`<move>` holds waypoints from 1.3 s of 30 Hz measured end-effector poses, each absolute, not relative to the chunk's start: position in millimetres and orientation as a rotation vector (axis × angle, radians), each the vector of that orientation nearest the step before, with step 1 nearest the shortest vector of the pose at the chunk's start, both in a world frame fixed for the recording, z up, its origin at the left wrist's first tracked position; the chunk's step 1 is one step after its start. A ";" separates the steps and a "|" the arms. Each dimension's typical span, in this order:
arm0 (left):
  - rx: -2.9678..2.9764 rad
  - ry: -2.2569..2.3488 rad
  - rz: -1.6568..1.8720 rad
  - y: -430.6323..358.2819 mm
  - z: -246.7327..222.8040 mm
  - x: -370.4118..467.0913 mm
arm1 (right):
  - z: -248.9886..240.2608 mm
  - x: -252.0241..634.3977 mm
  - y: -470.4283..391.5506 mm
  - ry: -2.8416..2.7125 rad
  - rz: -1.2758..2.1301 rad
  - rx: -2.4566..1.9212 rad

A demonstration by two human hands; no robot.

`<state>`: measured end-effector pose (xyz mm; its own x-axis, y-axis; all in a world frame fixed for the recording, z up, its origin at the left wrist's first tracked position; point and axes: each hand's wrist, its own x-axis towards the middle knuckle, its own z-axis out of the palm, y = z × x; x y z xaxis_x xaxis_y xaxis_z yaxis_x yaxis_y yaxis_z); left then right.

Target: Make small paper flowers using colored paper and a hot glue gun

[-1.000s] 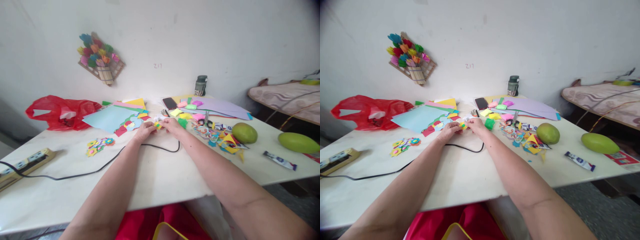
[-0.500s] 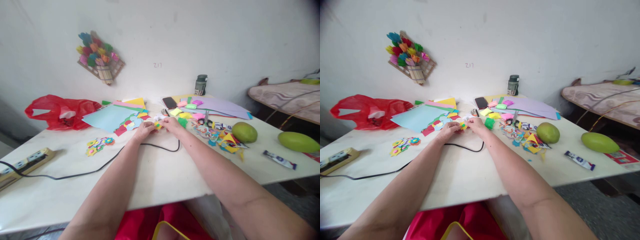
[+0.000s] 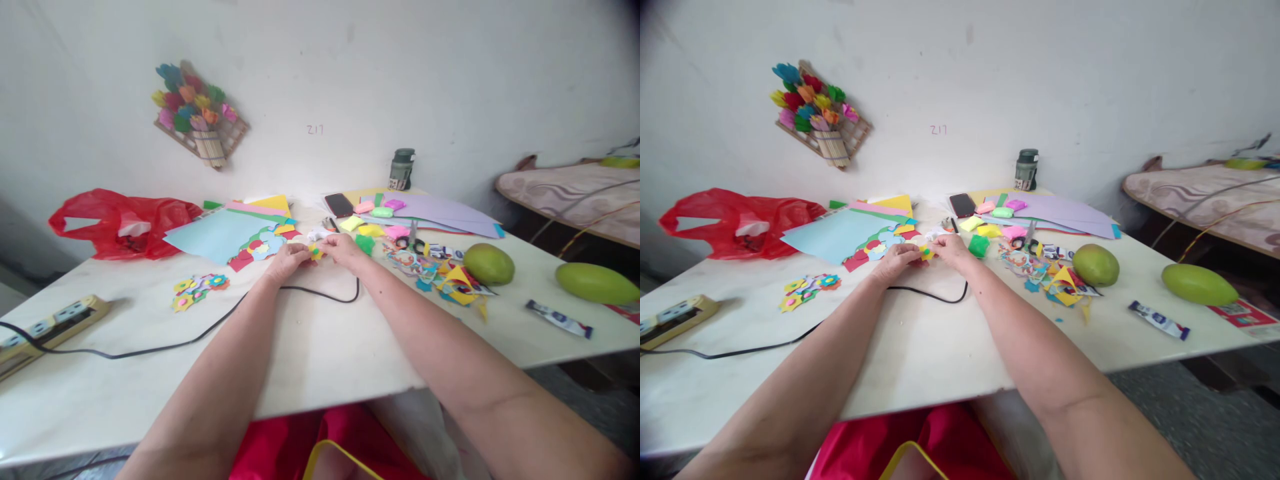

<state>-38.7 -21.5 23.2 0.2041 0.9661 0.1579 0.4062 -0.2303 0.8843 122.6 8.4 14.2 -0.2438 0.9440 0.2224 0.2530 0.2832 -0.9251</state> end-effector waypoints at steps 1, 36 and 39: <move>1.766 1.297 0.980 -21.8 23.5 -38.7 | 14.4 122.4 8.1 -1.695 1.007 -1.102; 1.532 1.192 1.079 -12.7 11.3 -40.2 | 6.6 115.6 9.1 -1.638 1.003 -1.084; 1.530 1.141 1.072 -12.3 10.9 -41.6 | 5.8 115.1 9.5 -1.619 1.000 -1.104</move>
<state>-41.6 -12.3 10.9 0.1919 0.9746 0.1155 0.1765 -0.1501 0.9728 115.1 9.5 5.8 -0.1885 0.9541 0.2327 0.2190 0.2718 -0.9371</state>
